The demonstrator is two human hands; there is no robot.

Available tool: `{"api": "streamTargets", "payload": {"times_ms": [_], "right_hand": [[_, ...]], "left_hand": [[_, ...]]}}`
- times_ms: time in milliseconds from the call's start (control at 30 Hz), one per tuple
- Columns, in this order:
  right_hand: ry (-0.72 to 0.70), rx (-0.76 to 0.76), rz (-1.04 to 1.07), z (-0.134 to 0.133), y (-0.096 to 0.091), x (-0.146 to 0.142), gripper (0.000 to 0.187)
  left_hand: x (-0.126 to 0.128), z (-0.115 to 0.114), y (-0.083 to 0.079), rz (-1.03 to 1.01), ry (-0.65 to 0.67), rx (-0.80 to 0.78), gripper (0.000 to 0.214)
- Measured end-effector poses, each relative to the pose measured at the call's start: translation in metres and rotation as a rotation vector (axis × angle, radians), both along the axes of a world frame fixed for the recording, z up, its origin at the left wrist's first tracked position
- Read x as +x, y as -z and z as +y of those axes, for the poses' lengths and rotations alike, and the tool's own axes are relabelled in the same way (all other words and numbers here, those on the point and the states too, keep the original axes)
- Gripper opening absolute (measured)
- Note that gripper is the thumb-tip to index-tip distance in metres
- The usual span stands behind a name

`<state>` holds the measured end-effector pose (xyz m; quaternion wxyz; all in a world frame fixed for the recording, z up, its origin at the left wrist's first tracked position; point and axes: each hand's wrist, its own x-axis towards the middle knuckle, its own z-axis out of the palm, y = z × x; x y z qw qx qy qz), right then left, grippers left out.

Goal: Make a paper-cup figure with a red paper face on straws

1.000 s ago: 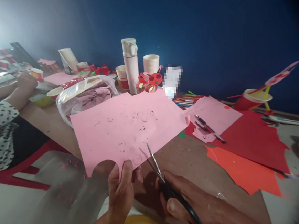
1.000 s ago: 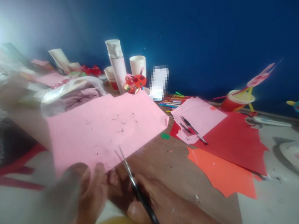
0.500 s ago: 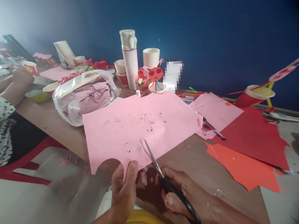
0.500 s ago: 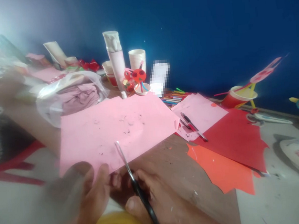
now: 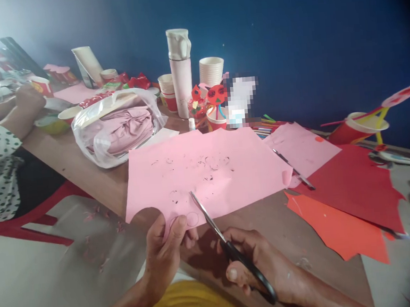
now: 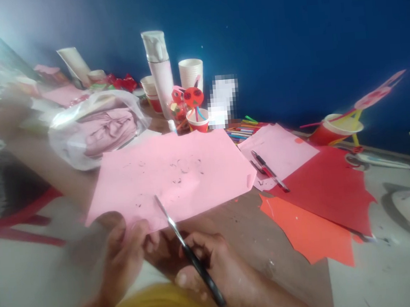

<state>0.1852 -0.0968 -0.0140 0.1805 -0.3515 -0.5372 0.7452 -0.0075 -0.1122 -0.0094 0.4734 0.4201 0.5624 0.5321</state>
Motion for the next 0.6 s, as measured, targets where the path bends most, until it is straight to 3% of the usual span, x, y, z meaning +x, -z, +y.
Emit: {"api": "streamTargets", "payload": {"times_ms": [267,600], "right_hand": [[-0.02,-0.028,-0.066,0.002,0.0,0.003,0.044],[-0.201,0.066,-0.212,0.018,-0.019,0.019,0.042]], "left_hand": [[-0.008,0.003,-0.002,-0.063,0.079,0.016,0.022],[-0.023,0.005,-0.021,0.028,0.176,-0.08,0.031]]}}
